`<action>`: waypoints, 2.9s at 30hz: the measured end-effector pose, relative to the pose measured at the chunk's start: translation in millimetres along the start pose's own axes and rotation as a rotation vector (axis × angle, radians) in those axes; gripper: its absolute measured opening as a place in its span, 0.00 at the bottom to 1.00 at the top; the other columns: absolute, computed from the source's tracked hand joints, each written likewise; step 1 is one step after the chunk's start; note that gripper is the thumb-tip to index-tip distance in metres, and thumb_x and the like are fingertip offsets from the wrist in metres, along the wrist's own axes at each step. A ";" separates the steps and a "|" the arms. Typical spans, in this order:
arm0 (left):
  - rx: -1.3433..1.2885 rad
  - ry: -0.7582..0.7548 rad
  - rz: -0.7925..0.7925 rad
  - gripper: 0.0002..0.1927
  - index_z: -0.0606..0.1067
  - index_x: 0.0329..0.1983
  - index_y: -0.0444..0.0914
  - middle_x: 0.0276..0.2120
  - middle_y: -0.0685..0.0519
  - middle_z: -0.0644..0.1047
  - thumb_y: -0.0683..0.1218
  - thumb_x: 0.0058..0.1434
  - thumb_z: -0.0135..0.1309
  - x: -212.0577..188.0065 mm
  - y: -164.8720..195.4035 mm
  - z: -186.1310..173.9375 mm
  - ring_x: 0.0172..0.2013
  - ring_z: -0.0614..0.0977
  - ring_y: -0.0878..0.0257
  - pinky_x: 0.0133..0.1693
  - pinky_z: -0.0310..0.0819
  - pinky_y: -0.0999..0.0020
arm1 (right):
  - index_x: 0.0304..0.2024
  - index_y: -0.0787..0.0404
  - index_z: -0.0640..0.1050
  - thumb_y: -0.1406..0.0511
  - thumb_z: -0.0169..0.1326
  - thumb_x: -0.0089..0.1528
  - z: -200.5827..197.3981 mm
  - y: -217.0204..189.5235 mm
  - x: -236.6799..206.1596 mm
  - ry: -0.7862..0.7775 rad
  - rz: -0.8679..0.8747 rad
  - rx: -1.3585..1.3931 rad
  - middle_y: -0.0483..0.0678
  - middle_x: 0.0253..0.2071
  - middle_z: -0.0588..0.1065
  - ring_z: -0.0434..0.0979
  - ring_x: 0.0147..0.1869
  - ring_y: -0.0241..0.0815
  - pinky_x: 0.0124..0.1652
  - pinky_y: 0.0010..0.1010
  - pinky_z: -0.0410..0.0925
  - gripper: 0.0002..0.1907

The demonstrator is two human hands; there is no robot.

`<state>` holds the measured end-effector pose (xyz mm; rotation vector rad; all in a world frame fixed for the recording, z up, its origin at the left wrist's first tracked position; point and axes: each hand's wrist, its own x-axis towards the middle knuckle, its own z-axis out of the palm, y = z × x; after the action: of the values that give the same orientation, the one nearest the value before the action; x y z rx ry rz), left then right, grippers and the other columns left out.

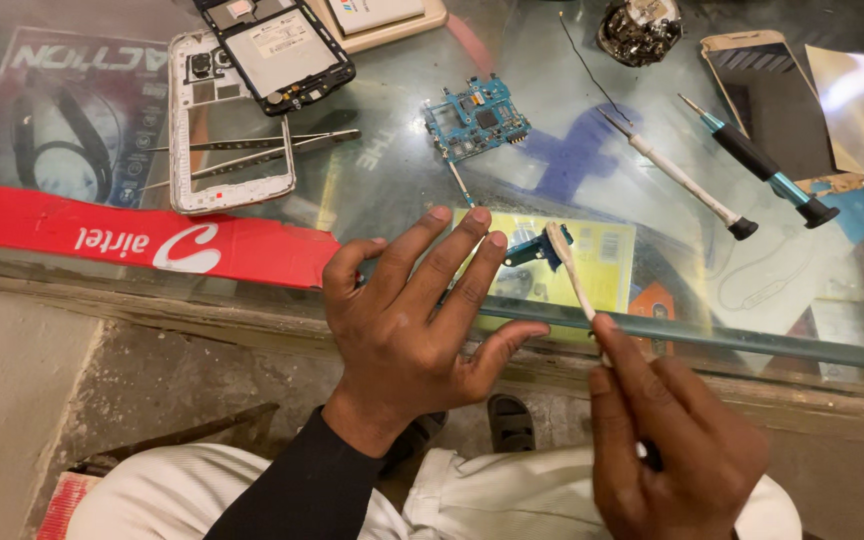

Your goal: The person disassembles a smartphone on a glass workbench, using a screwdriver to work on the frame and lifting the motherboard out of the housing. They brush debris off the board, pour liquid from a bottle into a spray bottle through a tube, and then clean the motherboard with a cotton swab.

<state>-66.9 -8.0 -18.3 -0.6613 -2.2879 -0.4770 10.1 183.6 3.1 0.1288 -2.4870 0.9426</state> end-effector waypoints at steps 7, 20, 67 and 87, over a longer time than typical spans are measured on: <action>0.000 0.007 0.036 0.24 0.82 0.56 0.45 0.60 0.52 0.79 0.65 0.68 0.59 -2.6 1.0 3.3 0.62 0.75 0.55 0.61 0.54 0.53 | 0.55 0.55 0.82 0.74 0.64 0.56 -6.4 10.7 -2.7 -0.017 0.041 -0.076 0.46 0.19 0.67 0.65 0.19 0.36 0.23 0.29 0.61 0.24; -0.021 0.021 0.008 0.22 0.82 0.54 0.41 0.57 0.54 0.80 0.61 0.69 0.60 -1.5 5.6 1.2 0.62 0.76 0.55 0.63 0.55 0.53 | 0.51 0.56 0.83 0.72 0.67 0.53 7.8 4.2 -1.6 0.008 -0.145 -0.097 0.45 0.17 0.63 0.61 0.18 0.35 0.24 0.31 0.58 0.23; -0.067 0.110 0.056 0.20 0.81 0.50 0.45 0.57 0.54 0.81 0.63 0.68 0.63 -14.4 -1.8 14.1 0.61 0.77 0.57 0.62 0.54 0.56 | 0.50 0.61 0.83 0.73 0.66 0.58 3.6 -4.5 5.3 0.030 -0.076 -0.068 0.46 0.24 0.72 0.69 0.22 0.34 0.26 0.28 0.63 0.17; -0.099 0.133 0.030 0.19 0.82 0.50 0.45 0.57 0.56 0.81 0.62 0.68 0.63 -15.2 -2.7 15.0 0.62 0.76 0.58 0.62 0.53 0.57 | 0.54 0.61 0.82 0.75 0.66 0.61 21.1 -4.6 0.8 0.152 -0.081 -0.083 0.46 0.25 0.68 0.66 0.24 0.34 0.27 0.29 0.60 0.19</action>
<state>-66.8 -7.5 -39.8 -0.6909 -2.1371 -0.6050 2.2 166.6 -7.5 0.1254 -2.3586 0.7849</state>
